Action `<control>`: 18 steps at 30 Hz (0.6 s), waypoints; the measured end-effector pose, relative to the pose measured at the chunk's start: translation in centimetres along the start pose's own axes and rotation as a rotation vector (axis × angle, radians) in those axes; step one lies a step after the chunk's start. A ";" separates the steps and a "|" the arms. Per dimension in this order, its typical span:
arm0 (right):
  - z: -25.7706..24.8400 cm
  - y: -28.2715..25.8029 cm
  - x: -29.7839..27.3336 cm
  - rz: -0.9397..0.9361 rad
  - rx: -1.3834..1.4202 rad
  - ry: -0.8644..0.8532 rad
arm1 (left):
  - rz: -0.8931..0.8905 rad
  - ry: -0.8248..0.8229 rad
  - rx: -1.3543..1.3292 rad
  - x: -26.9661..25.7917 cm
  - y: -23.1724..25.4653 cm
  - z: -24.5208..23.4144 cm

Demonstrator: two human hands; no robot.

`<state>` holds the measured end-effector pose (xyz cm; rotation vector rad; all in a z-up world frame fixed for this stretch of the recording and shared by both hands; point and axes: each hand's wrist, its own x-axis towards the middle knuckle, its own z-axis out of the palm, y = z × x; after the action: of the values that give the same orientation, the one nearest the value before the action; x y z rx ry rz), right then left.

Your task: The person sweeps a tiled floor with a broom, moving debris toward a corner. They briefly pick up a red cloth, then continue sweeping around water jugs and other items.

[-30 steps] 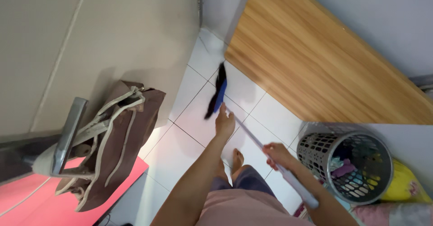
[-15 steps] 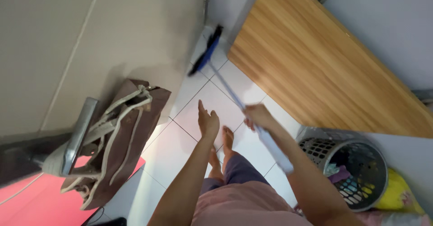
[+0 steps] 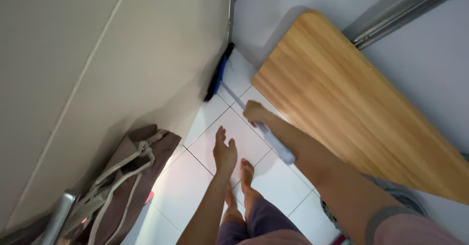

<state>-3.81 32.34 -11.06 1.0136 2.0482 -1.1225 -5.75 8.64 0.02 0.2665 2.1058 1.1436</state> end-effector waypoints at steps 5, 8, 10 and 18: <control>0.3 -0.1 -1.0 0.025 0.503 0.037 | -0.055 -0.017 -0.060 1.3 -1.6 3.0; 0.3 2.3 -3.7 0.018 0.734 0.026 | -0.058 -0.053 -0.034 1.2 -1.9 4.4; 1.8 4.3 -6.4 0.049 0.867 0.032 | -0.018 -0.096 -0.026 1.0 -1.6 4.7; 14.4 9.6 -21.6 0.228 0.962 0.086 | 0.023 -0.248 0.044 -1.4 0.2 4.6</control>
<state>17.71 15.90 -5.27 1.6926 1.3394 -2.0075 -1.72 11.04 -0.79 0.4317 1.9143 1.0214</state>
